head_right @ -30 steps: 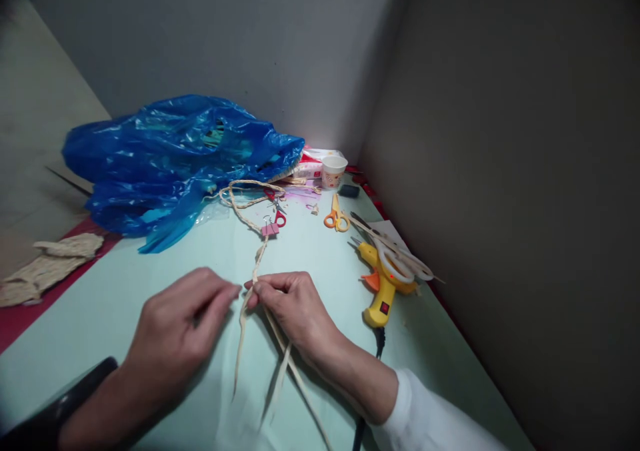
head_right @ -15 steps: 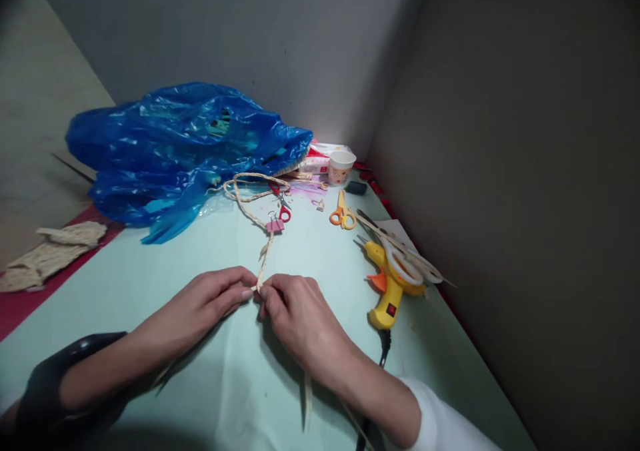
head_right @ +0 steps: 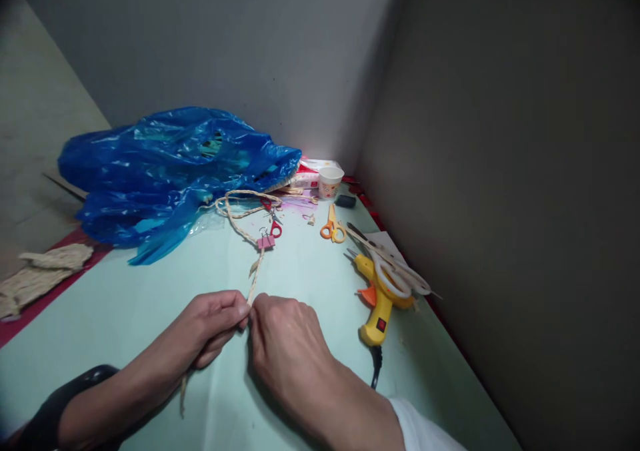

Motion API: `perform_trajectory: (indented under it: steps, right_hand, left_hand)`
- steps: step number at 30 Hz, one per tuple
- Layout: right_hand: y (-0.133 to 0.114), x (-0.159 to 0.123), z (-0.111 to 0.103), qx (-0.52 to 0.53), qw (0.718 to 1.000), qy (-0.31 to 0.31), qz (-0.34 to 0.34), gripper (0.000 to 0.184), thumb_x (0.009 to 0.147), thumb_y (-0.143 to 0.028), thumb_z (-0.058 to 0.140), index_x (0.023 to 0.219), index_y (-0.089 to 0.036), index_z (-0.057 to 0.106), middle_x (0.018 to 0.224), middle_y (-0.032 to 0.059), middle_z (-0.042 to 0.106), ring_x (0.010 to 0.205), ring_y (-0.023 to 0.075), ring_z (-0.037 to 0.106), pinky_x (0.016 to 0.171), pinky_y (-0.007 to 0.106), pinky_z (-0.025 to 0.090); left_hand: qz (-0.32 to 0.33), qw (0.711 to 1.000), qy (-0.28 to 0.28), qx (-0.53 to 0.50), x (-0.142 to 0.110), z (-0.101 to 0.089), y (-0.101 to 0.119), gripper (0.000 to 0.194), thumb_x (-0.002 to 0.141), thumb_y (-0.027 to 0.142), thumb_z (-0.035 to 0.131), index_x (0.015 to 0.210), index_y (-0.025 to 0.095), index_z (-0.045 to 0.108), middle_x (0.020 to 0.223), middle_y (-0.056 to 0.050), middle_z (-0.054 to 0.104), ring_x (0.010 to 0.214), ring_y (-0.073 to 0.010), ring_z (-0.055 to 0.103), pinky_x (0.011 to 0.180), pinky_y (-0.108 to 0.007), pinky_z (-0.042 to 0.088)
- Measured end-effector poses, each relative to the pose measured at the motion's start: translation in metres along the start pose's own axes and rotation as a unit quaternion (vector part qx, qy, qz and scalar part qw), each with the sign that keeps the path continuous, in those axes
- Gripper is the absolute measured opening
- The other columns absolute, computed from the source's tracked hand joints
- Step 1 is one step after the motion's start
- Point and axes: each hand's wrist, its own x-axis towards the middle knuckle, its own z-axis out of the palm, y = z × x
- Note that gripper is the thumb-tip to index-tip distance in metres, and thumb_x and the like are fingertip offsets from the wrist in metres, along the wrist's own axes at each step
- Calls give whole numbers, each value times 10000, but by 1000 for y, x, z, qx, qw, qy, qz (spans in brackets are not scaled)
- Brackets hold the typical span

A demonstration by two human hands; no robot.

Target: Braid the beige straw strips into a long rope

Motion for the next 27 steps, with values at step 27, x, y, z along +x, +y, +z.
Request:
perform_trajectory:
  steps: [27]
  right_hand:
    - [-7,-11,-9,32,982,142,-120,209,907,-273,472,899,-155,645,778,59,639,681,159,556,625,279,395]
  left_hand:
    - [8,999,-1,-45,-7,-5,-2,222,824,357,550,718,162,536,481,113,237,434,-54,133,416,-224,89]
